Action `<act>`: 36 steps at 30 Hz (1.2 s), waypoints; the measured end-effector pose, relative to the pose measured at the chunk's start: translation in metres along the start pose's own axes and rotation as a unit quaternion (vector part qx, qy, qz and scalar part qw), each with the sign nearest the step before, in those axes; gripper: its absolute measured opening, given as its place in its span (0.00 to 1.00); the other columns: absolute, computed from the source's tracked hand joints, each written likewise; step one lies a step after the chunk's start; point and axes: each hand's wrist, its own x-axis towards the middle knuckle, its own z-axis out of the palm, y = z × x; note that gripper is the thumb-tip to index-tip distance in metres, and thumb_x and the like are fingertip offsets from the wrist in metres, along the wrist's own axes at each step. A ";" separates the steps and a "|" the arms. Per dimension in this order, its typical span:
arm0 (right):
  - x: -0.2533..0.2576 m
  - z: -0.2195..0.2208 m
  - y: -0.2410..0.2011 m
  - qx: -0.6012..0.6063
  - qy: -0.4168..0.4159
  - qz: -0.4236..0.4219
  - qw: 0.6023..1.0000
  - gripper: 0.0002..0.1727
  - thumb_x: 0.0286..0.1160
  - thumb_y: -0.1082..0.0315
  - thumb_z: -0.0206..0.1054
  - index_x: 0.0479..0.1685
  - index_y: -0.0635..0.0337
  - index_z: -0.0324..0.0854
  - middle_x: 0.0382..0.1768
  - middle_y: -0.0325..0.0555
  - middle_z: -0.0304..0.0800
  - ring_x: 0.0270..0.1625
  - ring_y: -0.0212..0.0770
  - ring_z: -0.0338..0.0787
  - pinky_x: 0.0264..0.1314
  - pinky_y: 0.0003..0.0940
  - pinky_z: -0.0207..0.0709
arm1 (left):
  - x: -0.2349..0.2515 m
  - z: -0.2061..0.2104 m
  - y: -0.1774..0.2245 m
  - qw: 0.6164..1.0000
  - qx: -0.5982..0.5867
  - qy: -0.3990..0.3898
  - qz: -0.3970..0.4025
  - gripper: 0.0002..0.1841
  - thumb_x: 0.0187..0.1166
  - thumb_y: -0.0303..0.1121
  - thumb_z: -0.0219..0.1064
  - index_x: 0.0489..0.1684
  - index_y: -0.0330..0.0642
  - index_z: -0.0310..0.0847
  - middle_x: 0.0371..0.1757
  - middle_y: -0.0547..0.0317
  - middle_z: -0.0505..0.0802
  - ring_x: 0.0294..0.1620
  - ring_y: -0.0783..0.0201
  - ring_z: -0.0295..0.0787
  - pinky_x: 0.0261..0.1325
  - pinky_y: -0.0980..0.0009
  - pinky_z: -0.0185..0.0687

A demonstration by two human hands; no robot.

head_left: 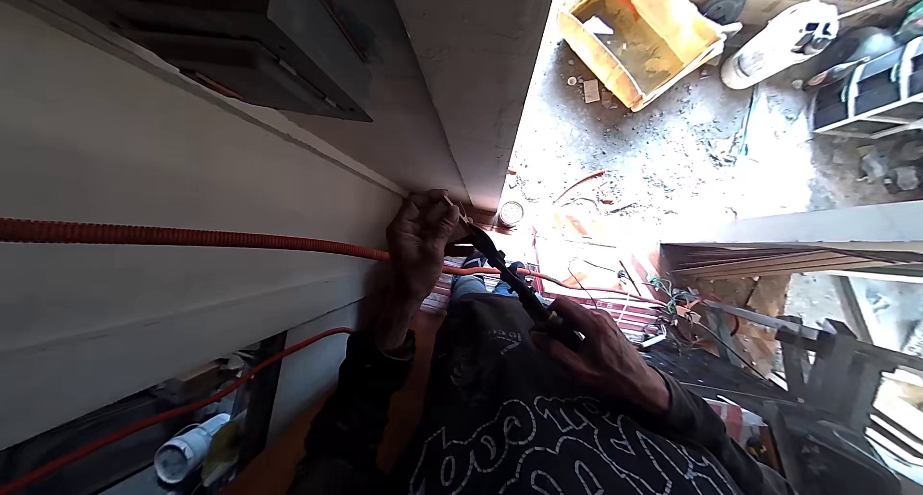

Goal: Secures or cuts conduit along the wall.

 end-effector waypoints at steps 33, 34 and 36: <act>-0.001 0.013 -0.007 -0.028 0.043 0.003 0.999 0.18 0.79 0.51 0.65 0.40 0.59 0.83 0.25 0.42 0.84 0.26 0.34 0.84 0.27 0.33 0.77 | 0.000 0.007 0.009 0.989 0.101 0.052 0.092 0.16 0.84 0.26 0.66 0.67 0.45 0.80 0.48 0.65 0.90 0.30 0.78 0.85 0.30 0.83 0.85; -0.001 0.013 -0.007 -0.029 0.043 0.003 0.999 0.19 0.78 0.50 0.64 0.40 0.59 0.83 0.25 0.42 0.84 0.26 0.34 0.84 0.27 0.33 0.77 | 0.001 0.007 0.009 0.989 0.104 0.053 0.094 0.16 0.83 0.26 0.66 0.67 0.45 0.81 0.47 0.65 0.90 0.29 0.78 0.84 0.30 0.84 0.83; -0.001 0.013 -0.008 -0.031 0.042 0.005 0.999 0.19 0.78 0.49 0.64 0.39 0.59 0.83 0.24 0.41 0.83 0.25 0.34 0.83 0.26 0.33 0.76 | 0.000 0.007 0.009 0.988 0.110 0.053 0.092 0.16 0.83 0.26 0.66 0.66 0.45 0.81 0.46 0.65 0.91 0.29 0.79 0.83 0.30 0.85 0.81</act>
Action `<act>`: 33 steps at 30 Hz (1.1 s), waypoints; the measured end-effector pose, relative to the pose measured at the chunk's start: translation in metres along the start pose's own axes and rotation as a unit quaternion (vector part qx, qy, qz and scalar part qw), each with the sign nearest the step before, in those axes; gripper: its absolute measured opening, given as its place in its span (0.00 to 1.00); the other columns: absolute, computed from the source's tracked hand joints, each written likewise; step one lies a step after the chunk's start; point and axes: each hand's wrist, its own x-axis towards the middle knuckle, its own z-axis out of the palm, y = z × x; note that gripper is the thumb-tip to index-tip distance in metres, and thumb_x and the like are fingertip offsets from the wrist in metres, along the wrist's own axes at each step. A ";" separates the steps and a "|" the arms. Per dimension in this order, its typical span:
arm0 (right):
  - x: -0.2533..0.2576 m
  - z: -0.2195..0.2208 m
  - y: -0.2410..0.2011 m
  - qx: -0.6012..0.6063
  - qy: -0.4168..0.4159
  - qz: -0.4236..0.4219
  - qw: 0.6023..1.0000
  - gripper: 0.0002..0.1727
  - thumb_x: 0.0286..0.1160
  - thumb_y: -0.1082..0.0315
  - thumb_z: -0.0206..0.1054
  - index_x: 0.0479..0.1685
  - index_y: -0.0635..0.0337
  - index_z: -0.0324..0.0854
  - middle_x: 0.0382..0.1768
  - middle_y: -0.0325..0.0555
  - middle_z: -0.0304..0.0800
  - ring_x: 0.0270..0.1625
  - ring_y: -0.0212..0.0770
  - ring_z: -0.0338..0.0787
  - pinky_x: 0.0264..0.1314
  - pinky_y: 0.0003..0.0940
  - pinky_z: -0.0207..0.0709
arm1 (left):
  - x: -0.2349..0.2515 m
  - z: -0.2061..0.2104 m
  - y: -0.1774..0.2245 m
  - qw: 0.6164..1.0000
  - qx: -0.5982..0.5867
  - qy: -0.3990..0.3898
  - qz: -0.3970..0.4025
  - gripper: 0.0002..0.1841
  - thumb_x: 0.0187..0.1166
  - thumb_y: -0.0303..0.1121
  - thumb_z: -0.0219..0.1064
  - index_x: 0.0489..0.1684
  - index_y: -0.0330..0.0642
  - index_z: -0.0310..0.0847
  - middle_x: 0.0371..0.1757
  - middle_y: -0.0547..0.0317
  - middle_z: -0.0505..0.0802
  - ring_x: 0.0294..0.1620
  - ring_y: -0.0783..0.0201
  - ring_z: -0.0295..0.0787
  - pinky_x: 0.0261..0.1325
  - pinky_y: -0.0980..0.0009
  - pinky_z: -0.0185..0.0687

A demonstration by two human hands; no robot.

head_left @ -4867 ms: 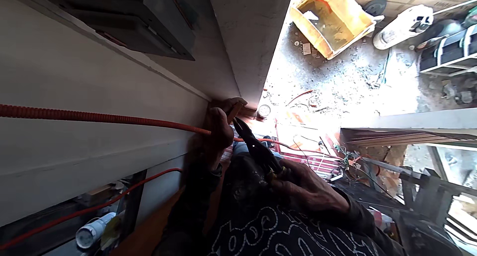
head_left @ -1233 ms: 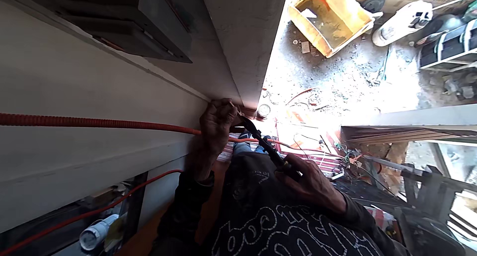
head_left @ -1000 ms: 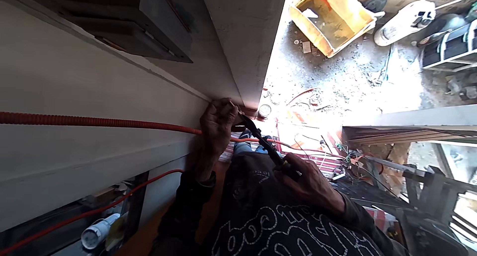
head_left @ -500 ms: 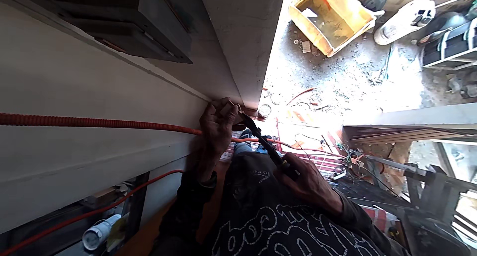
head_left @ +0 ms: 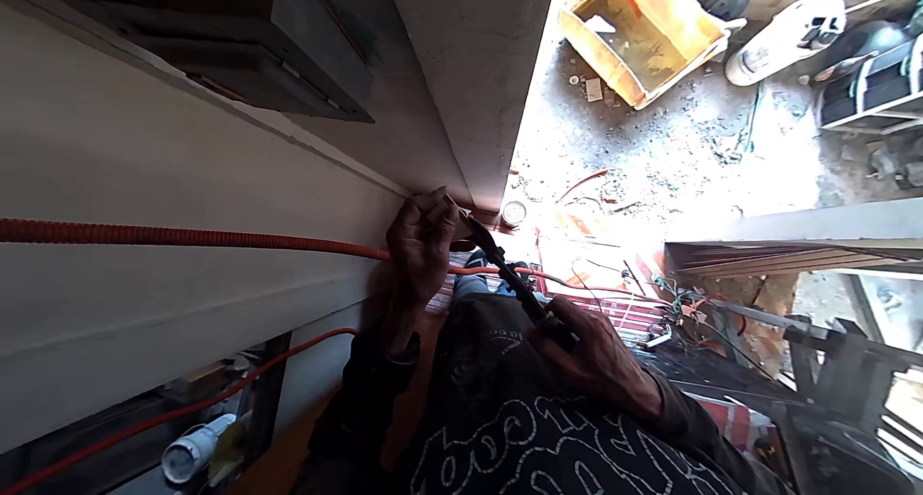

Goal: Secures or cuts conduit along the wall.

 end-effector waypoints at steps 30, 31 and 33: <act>-0.003 0.001 -0.008 -0.086 0.030 -0.001 0.996 0.18 0.73 0.50 0.65 0.31 0.57 0.81 0.14 0.38 0.76 0.17 0.36 0.79 0.18 0.35 0.69 | -0.001 -0.003 0.000 1.000 0.007 -0.008 -0.021 0.14 0.82 0.25 0.67 0.63 0.45 0.81 0.44 0.65 0.91 0.26 0.79 0.83 0.27 0.85 0.80; -0.003 0.001 -0.008 -0.104 0.041 -0.007 0.994 0.18 0.72 0.50 0.65 0.30 0.58 0.80 0.13 0.38 0.76 0.15 0.36 0.78 0.16 0.36 0.69 | -0.001 -0.003 0.000 1.000 0.003 -0.014 -0.021 0.14 0.82 0.25 0.67 0.64 0.45 0.81 0.44 0.65 0.91 0.27 0.78 0.83 0.27 0.84 0.81; -0.005 0.001 -0.009 -0.133 0.064 -0.017 0.989 0.18 0.71 0.50 0.66 0.29 0.57 0.80 0.11 0.38 0.75 0.13 0.37 0.77 0.15 0.36 0.67 | -0.001 -0.003 -0.001 0.998 -0.037 -0.022 -0.043 0.14 0.83 0.25 0.66 0.64 0.46 0.81 0.43 0.63 0.91 0.26 0.75 0.86 0.26 0.80 0.86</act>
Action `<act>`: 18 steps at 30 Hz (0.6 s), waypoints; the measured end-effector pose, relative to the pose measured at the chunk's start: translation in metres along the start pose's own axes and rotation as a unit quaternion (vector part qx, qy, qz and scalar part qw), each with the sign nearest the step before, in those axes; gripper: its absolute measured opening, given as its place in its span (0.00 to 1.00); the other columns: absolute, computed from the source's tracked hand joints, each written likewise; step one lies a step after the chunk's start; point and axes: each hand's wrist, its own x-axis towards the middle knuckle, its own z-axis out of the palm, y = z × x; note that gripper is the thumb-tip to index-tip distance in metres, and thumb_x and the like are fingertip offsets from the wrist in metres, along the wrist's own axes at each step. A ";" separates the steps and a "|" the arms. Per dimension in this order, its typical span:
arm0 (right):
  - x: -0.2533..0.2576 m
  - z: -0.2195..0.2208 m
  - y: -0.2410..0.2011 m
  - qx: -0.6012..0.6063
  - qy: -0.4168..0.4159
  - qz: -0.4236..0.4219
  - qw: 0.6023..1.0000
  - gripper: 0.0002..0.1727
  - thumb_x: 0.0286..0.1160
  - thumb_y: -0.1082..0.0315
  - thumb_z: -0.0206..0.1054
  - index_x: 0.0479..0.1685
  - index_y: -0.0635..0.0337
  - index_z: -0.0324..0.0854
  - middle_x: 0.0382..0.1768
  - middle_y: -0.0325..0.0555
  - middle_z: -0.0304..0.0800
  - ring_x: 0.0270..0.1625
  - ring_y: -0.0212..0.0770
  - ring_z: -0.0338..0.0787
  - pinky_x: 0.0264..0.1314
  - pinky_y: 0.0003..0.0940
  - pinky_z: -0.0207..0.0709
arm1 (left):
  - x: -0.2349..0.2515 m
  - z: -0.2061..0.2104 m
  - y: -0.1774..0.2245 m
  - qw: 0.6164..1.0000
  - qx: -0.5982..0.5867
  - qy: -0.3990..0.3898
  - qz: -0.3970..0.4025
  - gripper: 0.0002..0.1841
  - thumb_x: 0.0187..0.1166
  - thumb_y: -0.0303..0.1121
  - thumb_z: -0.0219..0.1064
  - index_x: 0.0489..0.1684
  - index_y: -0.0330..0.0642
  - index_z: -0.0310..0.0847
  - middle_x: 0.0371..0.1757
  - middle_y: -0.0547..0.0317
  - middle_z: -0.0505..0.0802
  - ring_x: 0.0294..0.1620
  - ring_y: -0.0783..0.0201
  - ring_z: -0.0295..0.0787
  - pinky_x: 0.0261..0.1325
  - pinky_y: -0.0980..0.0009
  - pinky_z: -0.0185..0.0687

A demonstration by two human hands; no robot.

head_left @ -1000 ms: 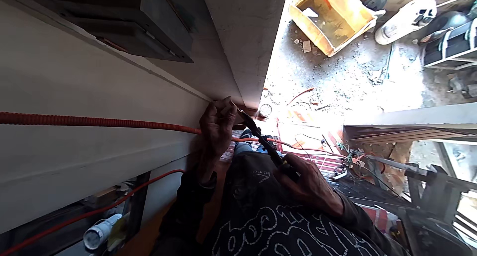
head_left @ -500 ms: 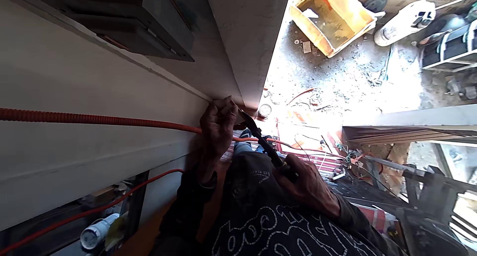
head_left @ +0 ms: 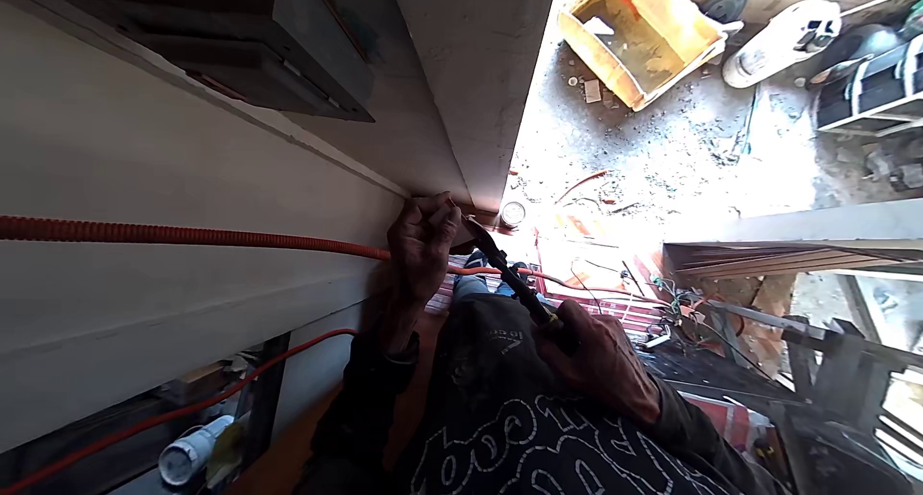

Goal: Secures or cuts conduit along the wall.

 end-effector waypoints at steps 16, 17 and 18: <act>0.044 0.009 0.019 0.377 0.014 0.156 0.913 0.24 0.63 0.53 0.82 0.50 0.57 0.83 0.32 0.39 0.93 0.22 0.31 0.89 0.23 0.29 0.86 | -0.008 0.018 -0.034 0.965 -0.198 -0.147 -0.093 0.18 0.81 0.25 0.66 0.68 0.50 0.78 0.50 0.60 0.94 0.40 0.66 0.94 0.43 0.67 0.94; 0.048 0.012 0.017 0.397 0.020 0.162 0.903 0.21 0.63 0.56 0.83 0.48 0.57 0.82 0.28 0.39 0.92 0.19 0.32 0.88 0.20 0.30 0.85 | -0.010 0.022 -0.035 0.965 -0.185 -0.164 -0.083 0.19 0.81 0.24 0.67 0.68 0.48 0.79 0.51 0.60 0.94 0.43 0.66 0.94 0.47 0.67 0.94; 0.050 0.016 0.016 0.399 0.033 0.165 0.901 0.19 0.63 0.59 0.82 0.46 0.57 0.82 0.26 0.39 0.91 0.19 0.32 0.87 0.20 0.30 0.84 | -0.011 0.025 -0.035 0.967 -0.174 -0.173 -0.076 0.18 0.80 0.24 0.68 0.67 0.48 0.79 0.50 0.60 0.94 0.43 0.67 0.94 0.48 0.68 0.93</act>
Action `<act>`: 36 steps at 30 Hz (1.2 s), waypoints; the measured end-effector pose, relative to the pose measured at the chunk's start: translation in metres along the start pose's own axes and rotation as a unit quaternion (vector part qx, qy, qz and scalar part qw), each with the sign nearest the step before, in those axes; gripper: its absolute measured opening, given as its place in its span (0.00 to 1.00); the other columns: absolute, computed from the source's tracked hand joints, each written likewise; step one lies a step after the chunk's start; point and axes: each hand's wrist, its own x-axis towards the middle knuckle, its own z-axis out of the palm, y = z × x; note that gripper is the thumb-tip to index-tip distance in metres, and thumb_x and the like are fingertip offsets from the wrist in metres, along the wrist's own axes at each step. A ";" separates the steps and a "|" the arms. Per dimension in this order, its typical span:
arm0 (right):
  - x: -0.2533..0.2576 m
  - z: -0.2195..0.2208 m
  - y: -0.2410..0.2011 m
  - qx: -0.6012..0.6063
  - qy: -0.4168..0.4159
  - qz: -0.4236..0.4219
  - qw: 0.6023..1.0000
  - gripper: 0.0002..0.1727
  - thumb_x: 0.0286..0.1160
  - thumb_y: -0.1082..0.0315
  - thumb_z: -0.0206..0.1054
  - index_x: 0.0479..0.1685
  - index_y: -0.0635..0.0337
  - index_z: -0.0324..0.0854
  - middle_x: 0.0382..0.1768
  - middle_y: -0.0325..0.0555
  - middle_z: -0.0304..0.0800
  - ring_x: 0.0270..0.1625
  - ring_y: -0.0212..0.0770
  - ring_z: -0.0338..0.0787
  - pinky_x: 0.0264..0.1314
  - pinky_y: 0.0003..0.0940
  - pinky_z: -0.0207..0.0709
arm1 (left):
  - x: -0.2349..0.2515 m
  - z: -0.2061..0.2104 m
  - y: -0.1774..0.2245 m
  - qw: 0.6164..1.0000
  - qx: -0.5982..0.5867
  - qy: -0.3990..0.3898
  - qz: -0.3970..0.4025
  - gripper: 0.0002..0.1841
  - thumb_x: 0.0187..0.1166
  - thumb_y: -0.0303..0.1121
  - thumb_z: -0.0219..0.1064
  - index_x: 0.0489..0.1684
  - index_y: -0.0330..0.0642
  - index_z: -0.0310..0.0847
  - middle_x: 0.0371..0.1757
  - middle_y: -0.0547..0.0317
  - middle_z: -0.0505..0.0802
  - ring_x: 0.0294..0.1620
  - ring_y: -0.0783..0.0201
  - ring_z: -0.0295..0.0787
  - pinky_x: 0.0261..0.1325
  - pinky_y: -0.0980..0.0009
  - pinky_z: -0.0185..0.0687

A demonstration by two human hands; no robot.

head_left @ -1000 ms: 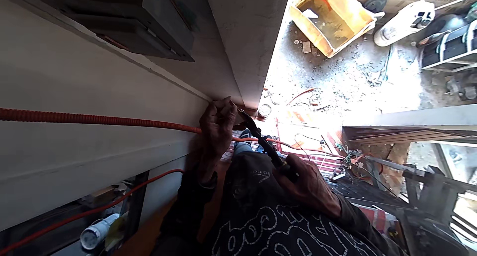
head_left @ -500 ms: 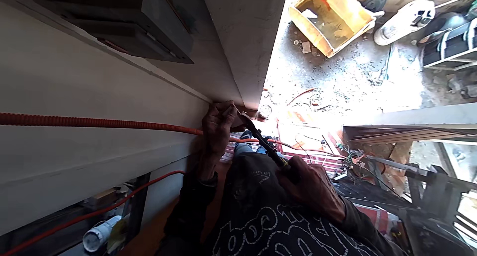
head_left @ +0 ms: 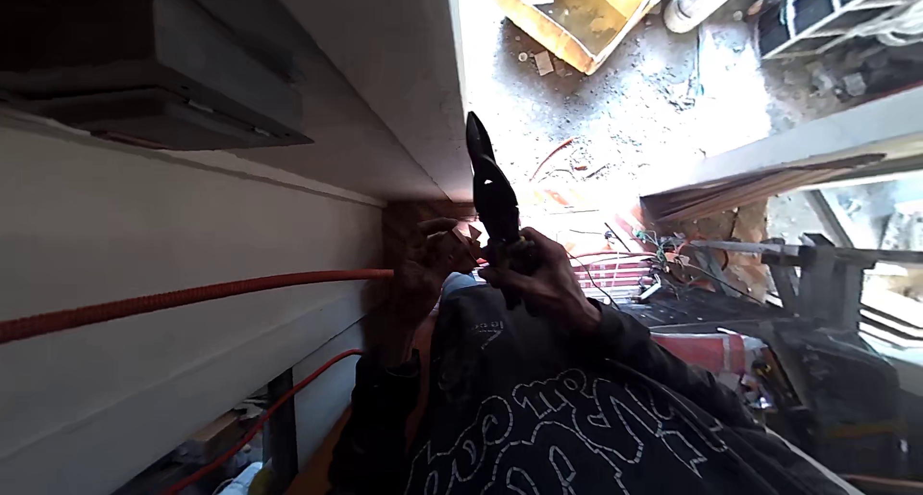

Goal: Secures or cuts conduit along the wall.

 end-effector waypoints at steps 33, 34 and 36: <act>-0.035 -0.076 0.076 -0.156 -0.023 0.034 0.987 0.26 0.68 0.48 0.75 0.55 0.61 0.85 0.50 0.48 0.88 0.45 0.35 0.86 0.49 0.36 0.81 | 0.016 -0.003 -0.007 0.978 -0.029 0.204 -0.018 0.14 0.82 0.24 0.66 0.61 0.51 0.81 0.49 0.62 0.93 0.41 0.65 0.95 0.42 0.64 0.96; -0.037 -0.078 0.078 -0.115 -0.071 0.053 0.989 0.27 0.68 0.48 0.76 0.58 0.59 0.85 0.48 0.43 0.89 0.44 0.30 0.86 0.48 0.31 0.81 | 0.018 -0.003 -0.006 0.976 -0.032 0.212 -0.020 0.13 0.83 0.24 0.65 0.60 0.51 0.81 0.49 0.62 0.93 0.42 0.64 0.95 0.43 0.63 0.96; -0.039 -0.075 0.083 -0.033 -0.147 0.078 0.986 0.23 0.66 0.53 0.77 0.55 0.58 0.83 0.41 0.36 0.90 0.39 0.25 0.86 0.44 0.26 0.81 | 0.020 -0.003 -0.005 0.976 -0.035 0.214 -0.019 0.13 0.84 0.25 0.64 0.60 0.52 0.80 0.49 0.61 0.93 0.42 0.62 0.96 0.43 0.62 0.96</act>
